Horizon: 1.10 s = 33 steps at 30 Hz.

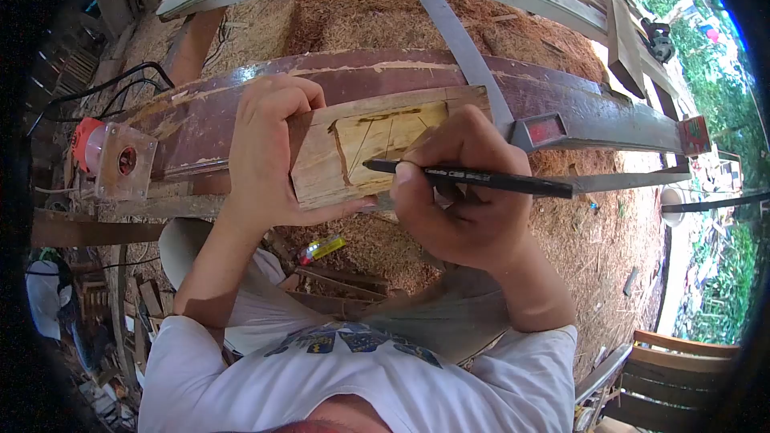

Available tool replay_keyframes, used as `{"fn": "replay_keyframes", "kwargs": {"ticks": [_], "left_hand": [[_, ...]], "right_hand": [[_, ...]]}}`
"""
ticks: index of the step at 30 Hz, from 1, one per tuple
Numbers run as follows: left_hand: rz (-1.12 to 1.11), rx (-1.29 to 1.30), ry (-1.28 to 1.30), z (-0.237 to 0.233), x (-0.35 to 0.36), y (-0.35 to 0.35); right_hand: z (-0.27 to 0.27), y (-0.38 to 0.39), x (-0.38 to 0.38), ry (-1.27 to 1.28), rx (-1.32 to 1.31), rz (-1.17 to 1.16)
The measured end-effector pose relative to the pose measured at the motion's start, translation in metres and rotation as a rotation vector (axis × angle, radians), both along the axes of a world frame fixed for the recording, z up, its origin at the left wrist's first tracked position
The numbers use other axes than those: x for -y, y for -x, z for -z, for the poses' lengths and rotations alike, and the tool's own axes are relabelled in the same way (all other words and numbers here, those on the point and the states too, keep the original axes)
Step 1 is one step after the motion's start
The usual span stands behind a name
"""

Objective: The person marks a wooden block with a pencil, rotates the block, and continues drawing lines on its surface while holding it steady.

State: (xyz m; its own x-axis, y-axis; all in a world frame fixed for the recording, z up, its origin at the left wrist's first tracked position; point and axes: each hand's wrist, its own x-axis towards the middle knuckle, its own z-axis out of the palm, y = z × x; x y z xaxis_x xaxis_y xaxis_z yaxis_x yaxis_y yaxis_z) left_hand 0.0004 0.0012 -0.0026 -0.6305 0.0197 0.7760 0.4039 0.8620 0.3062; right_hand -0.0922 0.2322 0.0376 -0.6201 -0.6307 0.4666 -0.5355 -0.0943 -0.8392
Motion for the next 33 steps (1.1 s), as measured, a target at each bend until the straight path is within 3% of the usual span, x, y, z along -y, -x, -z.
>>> {"fn": "replay_keyframes", "kwargs": {"ticks": [24, 30, 33], "left_hand": [[0.001, 0.007, 0.022, -0.0005, 0.0007, 0.0004], [0.014, -0.013, 0.015, -0.0002, 0.0003, 0.0017], [0.01, -0.026, 0.015, 0.0004, 0.0008, 0.0011]], "right_hand": [[0.0059, 0.0031, 0.004, 0.049, -0.035, 0.007], [-0.0011, 0.0036, 0.0004, -0.062, -0.095, 0.01], [0.0032, 0.0, 0.0049, 0.036, -0.039, 0.01]]}}
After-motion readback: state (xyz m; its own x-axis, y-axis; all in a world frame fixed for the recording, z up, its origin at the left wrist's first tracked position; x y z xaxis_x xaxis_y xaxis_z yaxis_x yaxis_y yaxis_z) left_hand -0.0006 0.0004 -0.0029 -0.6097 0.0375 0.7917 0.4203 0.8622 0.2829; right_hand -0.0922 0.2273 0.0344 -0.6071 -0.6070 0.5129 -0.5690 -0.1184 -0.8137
